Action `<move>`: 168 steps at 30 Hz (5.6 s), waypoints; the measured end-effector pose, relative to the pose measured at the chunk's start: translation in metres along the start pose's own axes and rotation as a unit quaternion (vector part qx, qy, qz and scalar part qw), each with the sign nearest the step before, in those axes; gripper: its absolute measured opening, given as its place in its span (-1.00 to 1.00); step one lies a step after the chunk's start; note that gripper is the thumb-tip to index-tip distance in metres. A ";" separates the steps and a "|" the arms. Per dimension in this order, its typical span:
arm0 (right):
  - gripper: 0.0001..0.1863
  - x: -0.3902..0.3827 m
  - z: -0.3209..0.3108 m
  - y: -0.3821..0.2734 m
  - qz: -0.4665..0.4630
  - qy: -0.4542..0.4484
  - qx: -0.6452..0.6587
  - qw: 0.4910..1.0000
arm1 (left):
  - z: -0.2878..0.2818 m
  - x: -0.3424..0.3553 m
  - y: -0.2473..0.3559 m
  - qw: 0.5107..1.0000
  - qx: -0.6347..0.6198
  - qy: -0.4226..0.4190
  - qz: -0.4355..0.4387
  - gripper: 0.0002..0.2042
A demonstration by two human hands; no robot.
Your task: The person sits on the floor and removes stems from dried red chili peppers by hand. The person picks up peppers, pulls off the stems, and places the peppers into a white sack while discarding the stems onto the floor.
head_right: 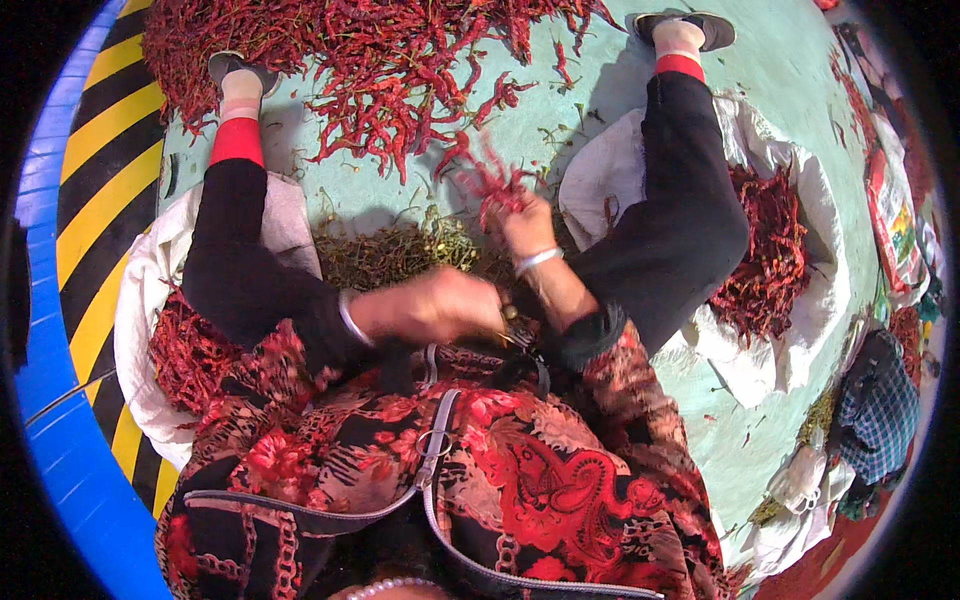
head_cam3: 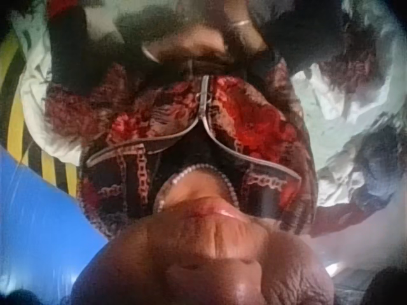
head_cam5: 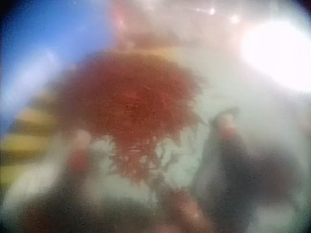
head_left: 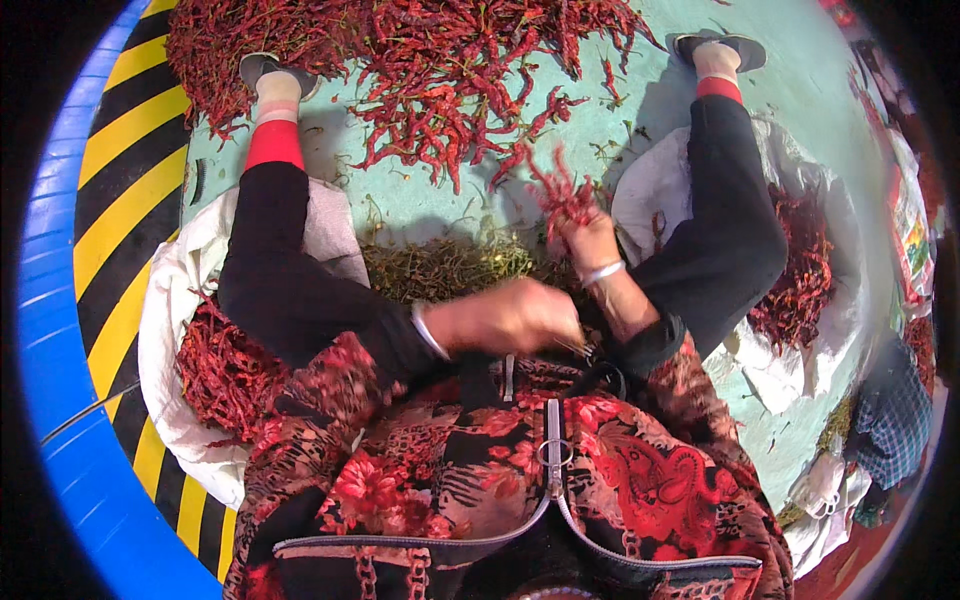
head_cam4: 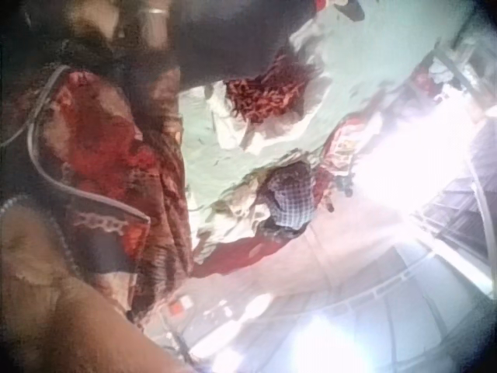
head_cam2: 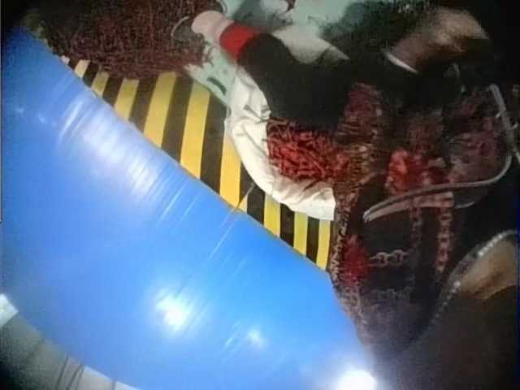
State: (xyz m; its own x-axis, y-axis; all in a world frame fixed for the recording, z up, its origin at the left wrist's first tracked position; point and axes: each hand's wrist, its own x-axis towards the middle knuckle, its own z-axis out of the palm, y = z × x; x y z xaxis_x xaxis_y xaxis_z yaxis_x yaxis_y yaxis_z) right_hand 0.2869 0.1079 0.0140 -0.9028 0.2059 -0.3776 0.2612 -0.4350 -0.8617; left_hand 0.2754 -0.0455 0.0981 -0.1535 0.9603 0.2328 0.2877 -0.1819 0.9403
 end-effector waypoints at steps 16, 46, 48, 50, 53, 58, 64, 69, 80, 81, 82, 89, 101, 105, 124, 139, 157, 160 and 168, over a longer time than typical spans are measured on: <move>-0.95 0.013 -0.019 -0.045 0.006 0.058 0.203 0.977 | -0.136 0.118 -0.168 0.764 0.445 0.266 -0.384 -0.70; -0.95 0.012 -0.009 -0.038 0.029 0.078 0.201 0.976 | -0.116 0.049 -0.156 0.837 0.149 0.420 -0.317 -0.85; -0.94 0.018 -0.011 -0.034 0.016 0.086 0.187 0.978 | -0.110 0.051 -0.115 0.844 0.063 0.456 -0.274 -0.92; -0.94 0.019 -0.009 -0.029 0.006 0.060 0.149 0.987 | -0.087 0.043 -0.099 0.872 0.066 0.388 -0.290 -0.90; -0.90 0.022 -0.012 -0.024 -0.015 -0.005 0.078 0.997 | -0.047 0.041 -0.069 0.897 0.255 0.261 -0.248 -0.86; -0.84 0.020 -0.004 -0.025 -0.093 -0.016 -0.020 0.995 | -0.036 0.024 -0.074 0.897 0.161 0.355 -0.209 -0.78; -0.79 0.011 0.016 -0.029 -0.229 0.006 -0.133 0.964 | -0.040 0.015 -0.056 0.913 0.231 0.265 -0.207 -0.90; -0.90 0.032 -0.003 -0.020 -0.036 0.056 0.019 0.998 | -0.001 0.024 -0.019 0.974 0.225 -0.001 0.021 -0.93; -0.91 -0.004 0.001 -0.046 -0.016 -0.111 0.043 0.993 | -0.072 -0.016 -0.047 0.760 -0.429 0.449 -0.195 -0.90; -0.89 -0.007 0.005 -0.046 -0.041 -0.105 -0.011 0.994 | -0.068 -0.013 -0.046 0.758 -0.413 0.457 -0.215 -0.90; -0.79 -0.008 0.009 -0.044 -0.123 -0.089 -0.120 0.981 | -0.062 -0.010 -0.043 0.756 -0.397 0.465 -0.234 -0.90; -0.49 -0.018 0.030 -0.025 -0.175 -0.215 -0.025 0.960 | -0.031 0.003 -0.042 0.778 -0.292 0.516 -0.206 -0.91; -0.80 0.002 0.015 -0.020 -0.106 -0.014 -0.054 0.993 | -0.022 0.006 -0.029 0.731 -0.444 0.427 -0.294 -0.84; -0.71 -0.004 0.027 -0.027 -0.233 -0.040 -0.322 0.917 | -0.024 -0.009 -0.034 0.742 -0.453 0.423 -0.254 -0.85; -0.91 -0.009 0.056 -0.042 0.051 -0.137 -0.108 0.983 | 0.018 -0.051 0.009 0.845 0.307 0.316 0.302 -0.86; -0.42 -0.085 0.325 -0.033 -0.192 -0.521 -0.188 0.810 | 0.019 -0.110 -0.008 0.905 0.103 0.409 -0.064 -0.67; -0.86 0.012 0.002 -0.044 -0.009 -0.123 -0.145 0.982 | -0.110 0.017 -0.110 0.775 0.436 0.355 -0.290 -0.84; -0.88 0.015 0.012 -0.042 -0.010 -0.148 -0.137 0.979 | -0.125 0.018 -0.149 0.719 0.484 0.290 -0.406 -0.82; -0.88 0.019 0.005 -0.038 -0.032 -0.140 -0.135 0.981 | -0.144 0.020 -0.111 0.837 -0.009 0.474 -0.274 -0.69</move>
State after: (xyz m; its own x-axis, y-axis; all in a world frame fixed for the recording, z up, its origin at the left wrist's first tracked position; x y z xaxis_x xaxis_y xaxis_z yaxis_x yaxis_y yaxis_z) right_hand 0.2584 0.1238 0.0413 -0.9687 -0.0392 -0.2450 0.2481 -0.1741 -0.9530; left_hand 0.1041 -0.0362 0.0341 -0.9409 0.3038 -0.1498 -0.0836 0.2203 0.9718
